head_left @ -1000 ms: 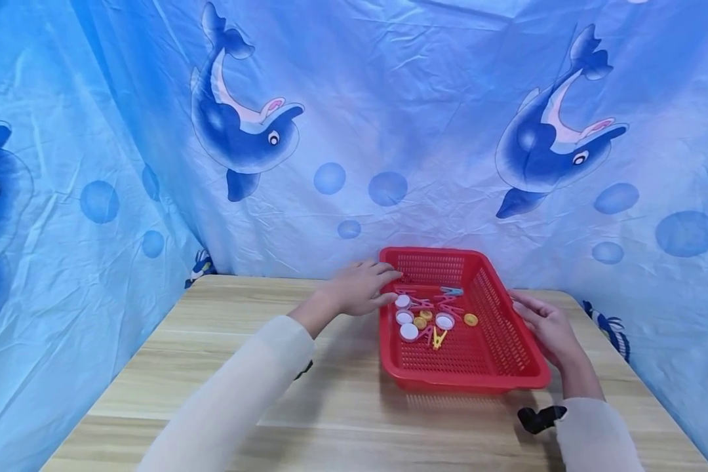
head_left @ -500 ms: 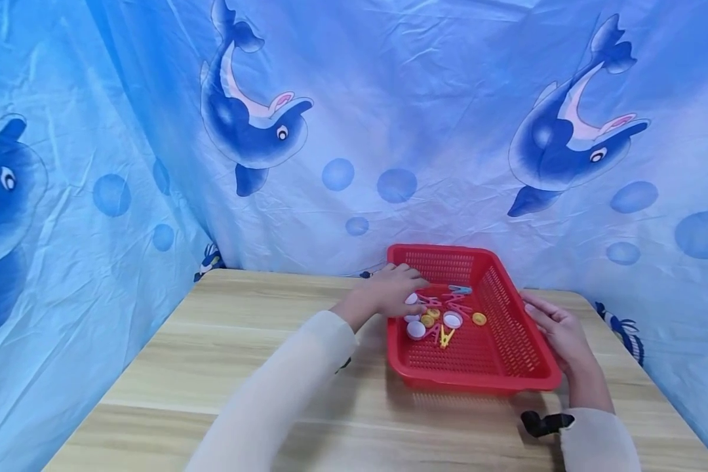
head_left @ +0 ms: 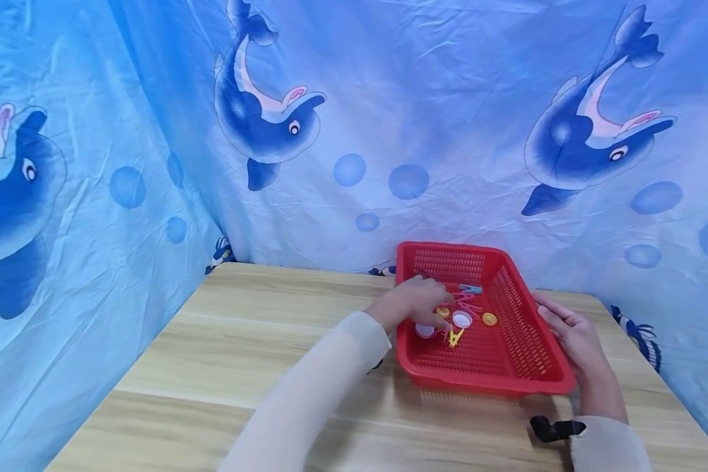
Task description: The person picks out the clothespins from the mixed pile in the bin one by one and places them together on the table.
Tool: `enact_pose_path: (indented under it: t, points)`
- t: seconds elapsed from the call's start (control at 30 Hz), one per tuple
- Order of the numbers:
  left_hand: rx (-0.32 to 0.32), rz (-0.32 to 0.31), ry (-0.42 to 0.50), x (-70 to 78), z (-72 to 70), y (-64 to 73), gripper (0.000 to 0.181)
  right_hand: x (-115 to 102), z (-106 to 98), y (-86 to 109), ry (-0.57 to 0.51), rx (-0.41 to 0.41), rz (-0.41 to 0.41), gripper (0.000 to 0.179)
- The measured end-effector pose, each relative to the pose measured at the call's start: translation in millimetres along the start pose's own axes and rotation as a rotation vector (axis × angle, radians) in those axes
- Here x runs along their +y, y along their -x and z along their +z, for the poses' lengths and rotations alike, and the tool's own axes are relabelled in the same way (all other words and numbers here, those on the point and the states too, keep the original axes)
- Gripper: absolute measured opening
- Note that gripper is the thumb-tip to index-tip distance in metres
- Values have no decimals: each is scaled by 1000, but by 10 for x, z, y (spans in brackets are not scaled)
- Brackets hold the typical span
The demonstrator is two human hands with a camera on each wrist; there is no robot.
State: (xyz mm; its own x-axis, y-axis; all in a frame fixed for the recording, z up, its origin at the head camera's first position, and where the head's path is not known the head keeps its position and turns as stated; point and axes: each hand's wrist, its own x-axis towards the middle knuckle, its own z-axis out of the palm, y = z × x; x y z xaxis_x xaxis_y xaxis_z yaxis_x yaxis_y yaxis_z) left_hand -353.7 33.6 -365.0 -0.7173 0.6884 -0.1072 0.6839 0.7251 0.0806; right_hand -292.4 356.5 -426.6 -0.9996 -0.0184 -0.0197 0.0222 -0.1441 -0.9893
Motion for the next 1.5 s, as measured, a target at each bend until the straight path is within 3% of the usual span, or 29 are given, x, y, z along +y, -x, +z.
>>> enact_pose_path:
  t: [0.13, 0.47, 0.7, 0.93, 1.3, 1.5]
  points:
    - [-54, -2, 17, 69, 31, -44, 68, -6, 8, 12, 4, 2, 2, 66]
    - [-178, -41, 169, 139, 59, -70, 59, -5, 25, 46, -22, 16, 16, 65]
    - [-184, -58, 179, 91, 142, -107, 53, 17, 39, 30, 9, 10, -9, 62]
    - [-233, -56, 420, 105, 164, -135, 49, 27, 17, 21, 7, 12, -10, 65]
    - [-242, -33, 430, 131, 146, -133, 36, 15, 1, 18, 9, 15, -2, 66]
    - [-256, -62, 450, 142, 125, -123, 33, 10, 1, 20, 8, 21, 5, 67]
